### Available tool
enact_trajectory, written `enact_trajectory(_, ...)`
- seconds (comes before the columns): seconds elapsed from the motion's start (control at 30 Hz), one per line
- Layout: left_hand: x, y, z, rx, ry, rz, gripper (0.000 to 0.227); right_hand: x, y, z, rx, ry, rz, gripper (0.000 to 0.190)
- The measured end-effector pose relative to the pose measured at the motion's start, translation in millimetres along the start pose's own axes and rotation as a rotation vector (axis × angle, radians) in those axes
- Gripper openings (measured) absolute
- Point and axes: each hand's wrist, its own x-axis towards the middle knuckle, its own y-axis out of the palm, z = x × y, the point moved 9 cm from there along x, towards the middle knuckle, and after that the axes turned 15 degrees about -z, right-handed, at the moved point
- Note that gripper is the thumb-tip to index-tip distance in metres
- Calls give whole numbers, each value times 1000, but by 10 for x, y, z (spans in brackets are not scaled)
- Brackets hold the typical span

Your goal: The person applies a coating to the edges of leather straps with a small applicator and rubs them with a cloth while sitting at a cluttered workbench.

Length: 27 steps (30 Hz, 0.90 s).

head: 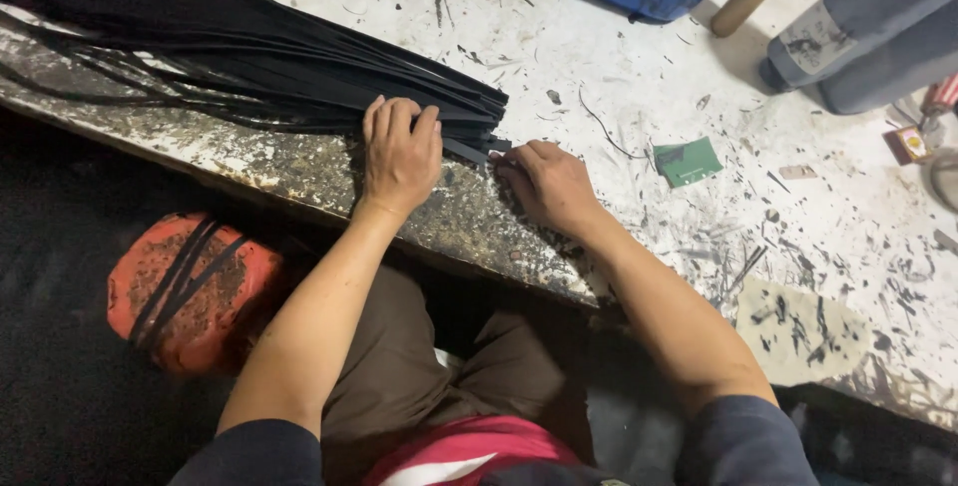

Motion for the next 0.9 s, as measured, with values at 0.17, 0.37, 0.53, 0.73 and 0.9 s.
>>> enact_trajectory(0.17, -30, 31, 14, -31, 45, -3, 21, 195, -396, 111, -42, 33, -16, 23)
enact_trajectory(0.37, 27, -58, -41, -73, 112, -26, 21, -119, -1327, -170, -214, 202, -25, 22)
enact_trajectory(0.53, 38, -76, -73, -94, 136, -37, 19, -1121, -2387, -512, -530, 524, -68, 21)
enact_trajectory(0.73, 120, -186, -162, -102, 159, -51, 21, -1994, -2553, -560, -767, 826, 96, 29)
enact_trajectory(0.9, 128, -228, -179, -104, 162, -40, 20, -2136, -2415, -596, -805, 851, 98, 25)
